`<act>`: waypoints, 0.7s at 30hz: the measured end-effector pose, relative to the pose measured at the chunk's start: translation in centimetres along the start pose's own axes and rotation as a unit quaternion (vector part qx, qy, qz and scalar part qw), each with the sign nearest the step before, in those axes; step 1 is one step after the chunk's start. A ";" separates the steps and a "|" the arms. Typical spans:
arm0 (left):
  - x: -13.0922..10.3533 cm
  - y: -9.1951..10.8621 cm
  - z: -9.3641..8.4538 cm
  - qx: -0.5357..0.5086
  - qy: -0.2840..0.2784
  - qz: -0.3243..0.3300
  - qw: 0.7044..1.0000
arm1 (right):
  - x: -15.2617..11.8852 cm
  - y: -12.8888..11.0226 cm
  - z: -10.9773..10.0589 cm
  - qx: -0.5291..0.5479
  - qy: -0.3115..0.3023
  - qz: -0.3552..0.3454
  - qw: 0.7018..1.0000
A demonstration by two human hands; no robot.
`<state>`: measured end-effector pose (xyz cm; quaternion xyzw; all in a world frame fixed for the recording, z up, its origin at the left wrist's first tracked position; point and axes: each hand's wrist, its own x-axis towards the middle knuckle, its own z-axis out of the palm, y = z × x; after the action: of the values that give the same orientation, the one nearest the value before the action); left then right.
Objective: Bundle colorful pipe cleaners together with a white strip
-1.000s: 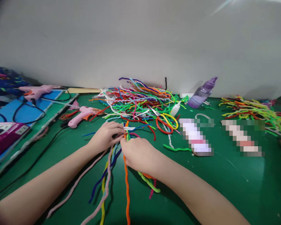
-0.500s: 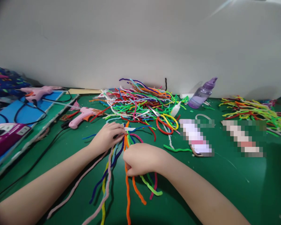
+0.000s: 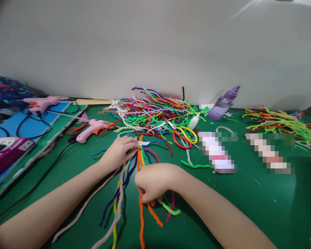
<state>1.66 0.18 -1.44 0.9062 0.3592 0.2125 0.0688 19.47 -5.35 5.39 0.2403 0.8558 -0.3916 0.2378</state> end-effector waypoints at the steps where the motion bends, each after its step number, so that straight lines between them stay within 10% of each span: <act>1: 0.0 0.0 0.0 0.000 -0.001 -0.001 1.000 | 0.1 0.1 0.1 0.010 -0.016 -0.001 1.000; 6: 0.0 -0.1 0.1 0.004 0.000 0.001 1.000 | -0.2 0.0 -0.2 0.050 -0.028 -0.001 0.998; 14: -0.1 0.2 -0.4 0.028 0.035 0.025 0.999 | -1.4 -0.2 -1.6 0.037 0.241 0.034 0.969; 21: -0.2 0.0 -0.4 0.012 0.025 0.035 0.999 | -0.1 1.6 -1.0 0.056 0.166 0.010 0.984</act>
<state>1.37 0.10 -1.17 0.9134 0.3311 0.2333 0.0408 20.32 -3.64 5.12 0.3236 0.8577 -0.3909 0.0826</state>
